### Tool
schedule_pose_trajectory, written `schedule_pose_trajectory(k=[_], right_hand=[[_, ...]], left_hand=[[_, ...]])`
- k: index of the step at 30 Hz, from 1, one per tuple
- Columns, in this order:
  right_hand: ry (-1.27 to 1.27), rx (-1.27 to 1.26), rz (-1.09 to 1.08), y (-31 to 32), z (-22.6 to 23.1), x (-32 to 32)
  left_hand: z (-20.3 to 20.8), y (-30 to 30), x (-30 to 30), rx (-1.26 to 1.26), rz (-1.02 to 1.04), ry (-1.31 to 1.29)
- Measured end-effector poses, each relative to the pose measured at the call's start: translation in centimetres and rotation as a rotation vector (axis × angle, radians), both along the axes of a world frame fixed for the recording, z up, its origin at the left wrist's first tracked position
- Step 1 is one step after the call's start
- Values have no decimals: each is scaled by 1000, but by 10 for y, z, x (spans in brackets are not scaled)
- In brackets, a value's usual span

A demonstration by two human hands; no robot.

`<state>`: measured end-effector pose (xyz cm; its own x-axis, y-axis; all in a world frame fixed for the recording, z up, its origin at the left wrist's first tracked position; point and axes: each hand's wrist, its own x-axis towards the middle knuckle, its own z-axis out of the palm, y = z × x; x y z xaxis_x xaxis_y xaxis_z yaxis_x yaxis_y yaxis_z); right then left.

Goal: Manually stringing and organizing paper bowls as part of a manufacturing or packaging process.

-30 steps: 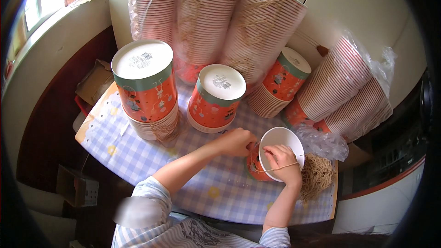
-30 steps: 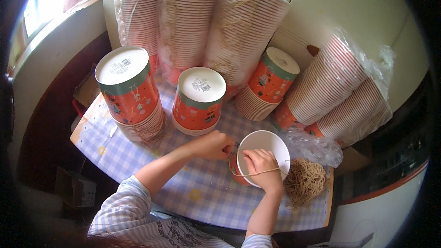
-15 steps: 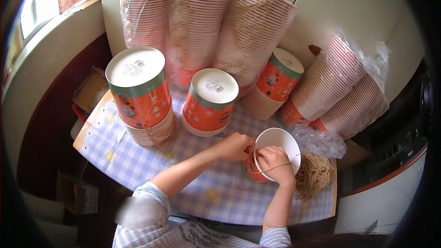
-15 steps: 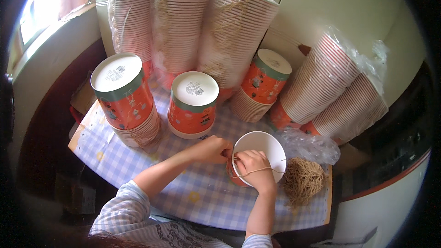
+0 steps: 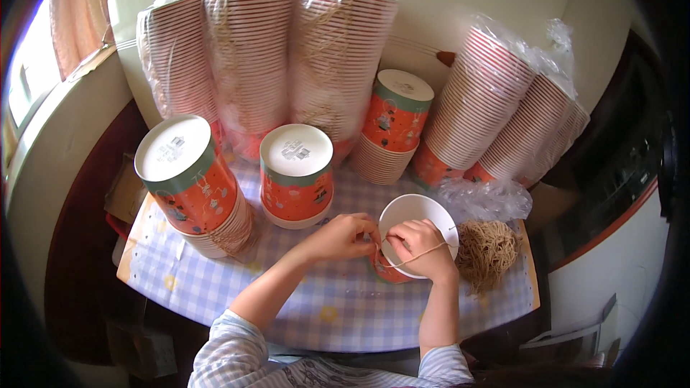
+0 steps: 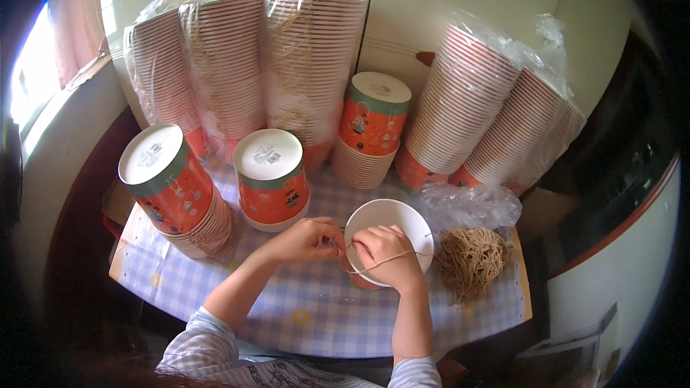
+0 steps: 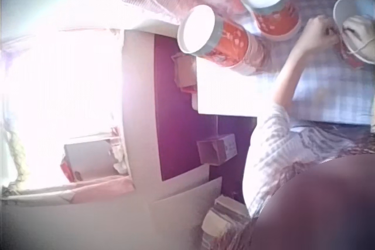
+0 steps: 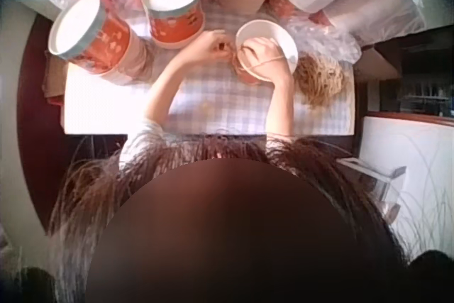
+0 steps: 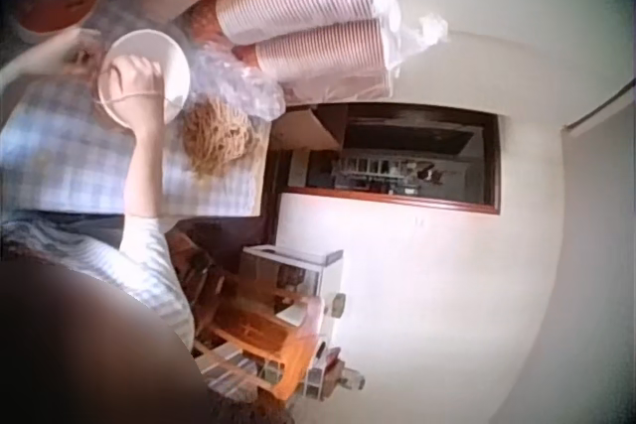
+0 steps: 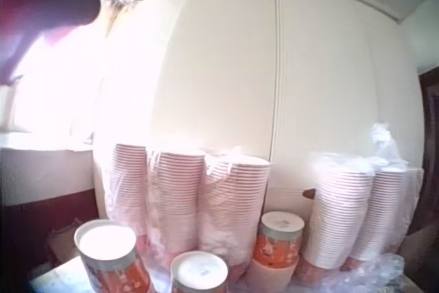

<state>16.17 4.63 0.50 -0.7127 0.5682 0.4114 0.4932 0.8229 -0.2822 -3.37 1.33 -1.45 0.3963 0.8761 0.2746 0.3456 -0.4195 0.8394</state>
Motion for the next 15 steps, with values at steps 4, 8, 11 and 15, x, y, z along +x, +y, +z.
schedule_pose_trajectory(k=[4, 8, 11, 15], right_hand=[[90, -2, 5, -1, 4, 1], [132, -45, 21, 1, 6, 5], [140, -47, 8, -1, 8, 6], [143, -102, 13, -3, 12, 11]], left_hand=[[2, -4, 1, 0, -75, -49], [0, -5, 3, -70, -171, -202], [-2, -9, 5, -264, -211, -317], [-8, -8, 8, -361, -249, -603]])
